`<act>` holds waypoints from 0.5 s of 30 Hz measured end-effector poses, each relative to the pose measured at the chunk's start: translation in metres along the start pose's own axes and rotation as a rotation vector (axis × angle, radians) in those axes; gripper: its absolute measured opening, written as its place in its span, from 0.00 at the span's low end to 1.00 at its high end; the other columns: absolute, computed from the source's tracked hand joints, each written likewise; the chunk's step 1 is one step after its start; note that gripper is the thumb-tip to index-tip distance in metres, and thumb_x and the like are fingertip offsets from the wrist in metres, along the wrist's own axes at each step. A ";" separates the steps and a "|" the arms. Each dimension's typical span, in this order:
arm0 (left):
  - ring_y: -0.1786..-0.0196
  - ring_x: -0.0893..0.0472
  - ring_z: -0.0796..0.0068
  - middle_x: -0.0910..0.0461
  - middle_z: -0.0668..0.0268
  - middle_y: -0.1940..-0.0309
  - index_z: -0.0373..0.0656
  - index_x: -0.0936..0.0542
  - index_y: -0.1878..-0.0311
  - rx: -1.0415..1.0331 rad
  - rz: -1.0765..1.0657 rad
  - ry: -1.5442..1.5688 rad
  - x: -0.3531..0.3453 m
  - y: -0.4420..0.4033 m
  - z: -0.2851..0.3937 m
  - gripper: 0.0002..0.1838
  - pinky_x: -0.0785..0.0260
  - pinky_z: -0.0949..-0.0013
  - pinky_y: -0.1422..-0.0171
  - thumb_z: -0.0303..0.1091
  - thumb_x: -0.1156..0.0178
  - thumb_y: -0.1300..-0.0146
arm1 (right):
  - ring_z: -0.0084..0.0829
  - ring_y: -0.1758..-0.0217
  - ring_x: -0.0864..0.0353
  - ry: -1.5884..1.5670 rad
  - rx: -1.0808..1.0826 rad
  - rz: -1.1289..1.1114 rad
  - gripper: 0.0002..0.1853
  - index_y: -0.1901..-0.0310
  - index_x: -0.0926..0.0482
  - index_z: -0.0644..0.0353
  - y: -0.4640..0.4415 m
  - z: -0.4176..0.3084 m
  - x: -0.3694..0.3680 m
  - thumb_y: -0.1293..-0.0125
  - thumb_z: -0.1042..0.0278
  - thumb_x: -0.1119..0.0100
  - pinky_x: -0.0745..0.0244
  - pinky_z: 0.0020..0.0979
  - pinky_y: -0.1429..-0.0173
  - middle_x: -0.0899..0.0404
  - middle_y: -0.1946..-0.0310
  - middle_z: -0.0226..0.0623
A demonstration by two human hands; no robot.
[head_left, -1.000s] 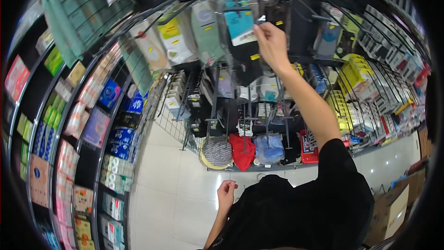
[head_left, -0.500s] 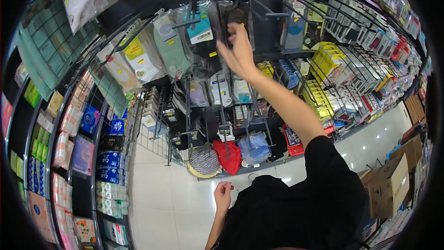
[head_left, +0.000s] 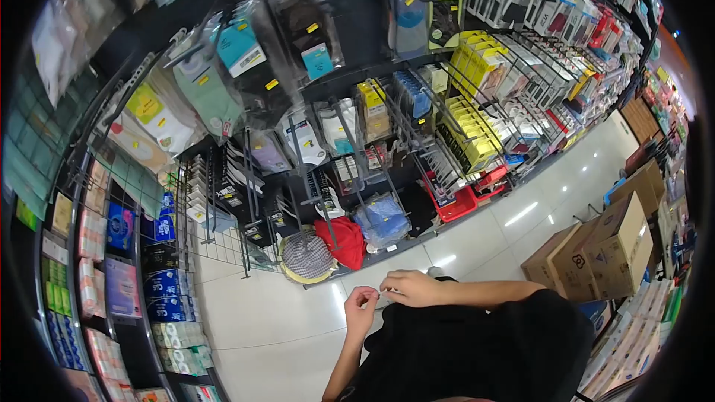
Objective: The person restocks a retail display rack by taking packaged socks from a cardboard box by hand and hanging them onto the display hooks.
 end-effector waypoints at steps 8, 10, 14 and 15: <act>0.63 0.20 0.81 0.19 0.66 0.67 0.34 0.22 0.60 0.000 -0.166 -0.130 -0.094 -0.005 -0.003 0.03 0.27 0.76 0.55 0.23 0.40 0.33 | 0.47 0.54 0.21 -0.015 -0.086 0.137 0.08 0.58 0.23 0.62 0.072 0.047 0.042 0.31 0.66 0.46 0.25 0.42 0.50 0.23 0.61 0.43; 0.63 0.20 0.81 0.19 0.66 0.67 0.34 0.22 0.60 -0.004 -0.204 -0.181 -0.131 -0.009 -0.004 0.03 0.26 0.76 0.54 0.23 0.40 0.33 | 0.47 0.54 0.21 -0.004 -0.103 0.166 0.08 0.59 0.23 0.62 0.099 0.068 0.057 0.32 0.67 0.46 0.25 0.43 0.50 0.23 0.61 0.43; 0.62 0.19 0.80 0.18 0.66 0.67 0.34 0.22 0.60 -0.008 -0.274 -0.224 -0.221 -0.013 -0.014 0.04 0.26 0.75 0.54 0.24 0.40 0.33 | 0.47 0.55 0.21 -0.055 -0.131 0.258 0.07 0.60 0.23 0.62 0.161 0.108 0.098 0.33 0.68 0.46 0.25 0.42 0.51 0.23 0.62 0.44; 0.62 0.18 0.79 0.18 0.66 0.67 0.34 0.22 0.60 0.002 -0.294 -0.221 -0.242 -0.012 -0.016 0.04 0.25 0.75 0.54 0.24 0.40 0.33 | 0.47 0.55 0.21 -0.070 -0.151 0.296 0.07 0.60 0.23 0.63 0.179 0.119 0.107 0.34 0.68 0.45 0.25 0.42 0.51 0.23 0.62 0.44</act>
Point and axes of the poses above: each hand's wrist, its own y-axis away from the middle knuckle, its own x-axis out of the back of the hand, z = x × y, the point moved 9 cm from there along -y, towards the middle knuckle
